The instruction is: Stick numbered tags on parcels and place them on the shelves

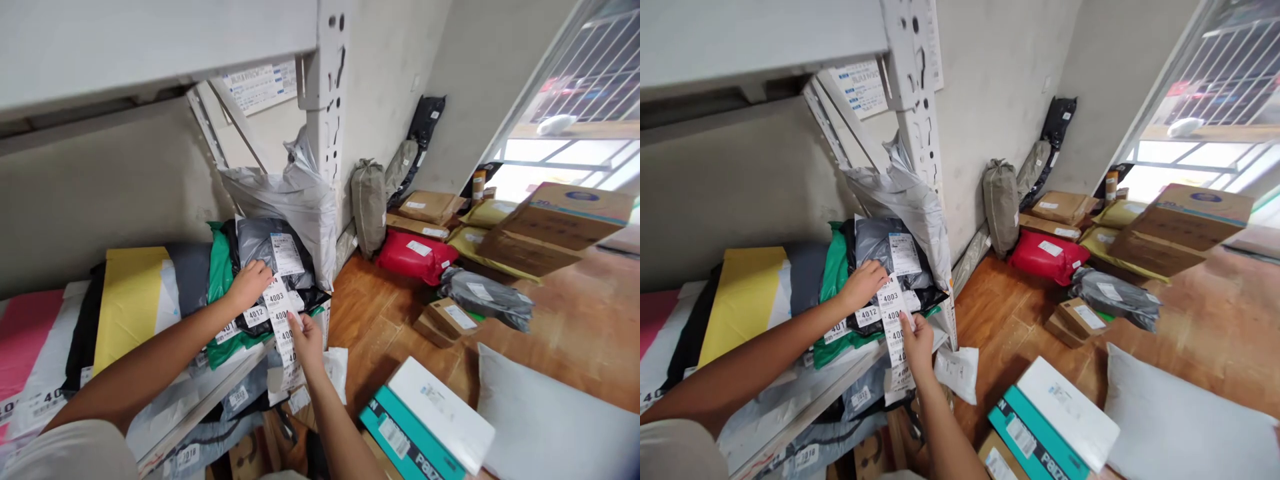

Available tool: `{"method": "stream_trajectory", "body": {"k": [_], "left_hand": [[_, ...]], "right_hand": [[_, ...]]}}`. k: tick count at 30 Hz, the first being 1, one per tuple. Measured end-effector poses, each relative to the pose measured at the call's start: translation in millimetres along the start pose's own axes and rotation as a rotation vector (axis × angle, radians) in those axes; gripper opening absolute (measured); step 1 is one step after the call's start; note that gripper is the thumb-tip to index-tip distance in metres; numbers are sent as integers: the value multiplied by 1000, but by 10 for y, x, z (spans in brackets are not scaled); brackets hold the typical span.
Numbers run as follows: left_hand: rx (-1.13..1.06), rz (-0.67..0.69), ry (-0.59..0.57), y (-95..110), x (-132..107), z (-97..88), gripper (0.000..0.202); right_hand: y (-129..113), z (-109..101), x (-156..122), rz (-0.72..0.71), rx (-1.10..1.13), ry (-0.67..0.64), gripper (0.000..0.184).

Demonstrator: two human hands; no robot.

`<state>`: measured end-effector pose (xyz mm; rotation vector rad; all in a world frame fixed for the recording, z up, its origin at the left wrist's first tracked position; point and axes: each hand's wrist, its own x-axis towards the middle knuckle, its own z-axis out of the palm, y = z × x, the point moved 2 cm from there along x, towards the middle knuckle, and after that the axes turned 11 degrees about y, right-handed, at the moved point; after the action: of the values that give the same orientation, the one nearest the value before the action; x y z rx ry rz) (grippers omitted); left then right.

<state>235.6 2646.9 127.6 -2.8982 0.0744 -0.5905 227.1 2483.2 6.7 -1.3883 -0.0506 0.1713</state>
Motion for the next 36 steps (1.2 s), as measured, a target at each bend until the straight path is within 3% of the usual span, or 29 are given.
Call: {"method": "stream_trajectory", "body": {"k": [4, 7, 12, 16, 19, 21, 22, 24, 26, 28, 30, 32, 34, 36], "left_hand": [[68, 14, -76, 35, 13, 47, 21], [81, -9, -115, 40, 56, 67, 24], [91, -135, 51, 0, 69, -52, 63], [200, 90, -86, 48, 25, -213, 35], [265, 29, -20, 304, 4, -475, 40], [269, 3, 50, 671, -114, -684, 43], [224, 55, 53, 910, -243, -770, 43], [-11, 235, 33, 1426, -685, -873, 39], [-386, 310, -2, 1852, -1355, -856, 48], [-653, 195, -105, 2090, -2159, -696, 68], [-839, -51, -212, 2144, -2983, -479, 90], [-1119, -247, -436, 2117, -3746, -314, 90], [-1423, -290, -723, 2092, -4371, -292, 86], [-1553, -233, -884, 2086, -4804, -392, 84]], "right_hand": [[217, -167, -242, 62, -24, 85, 51], [539, -396, -517, 137, -63, 137, 51], [1180, -973, -1222, 250, -170, 150, 53], [1464, -1563, -1905, 281, -261, 136, 51], [1530, -1881, -2379, 267, -298, 161, 47], [1537, -1938, -2641, 233, -311, 207, 46], [1532, -1915, -2754, 207, -313, 240, 46], [1507, -1781, -2964, 142, -311, 315, 46], [1474, -1573, -3211, 64, -300, 383, 44], [1455, -1355, -3562, -11, -283, 416, 44], [1467, -1188, -4040, -81, -271, 413, 41], [1506, -1103, -4602, -129, -276, 390, 33], [1544, -1094, -5156, -126, -279, 392, 27], [1551, -1129, -5621, -74, -257, 440, 24]]}}
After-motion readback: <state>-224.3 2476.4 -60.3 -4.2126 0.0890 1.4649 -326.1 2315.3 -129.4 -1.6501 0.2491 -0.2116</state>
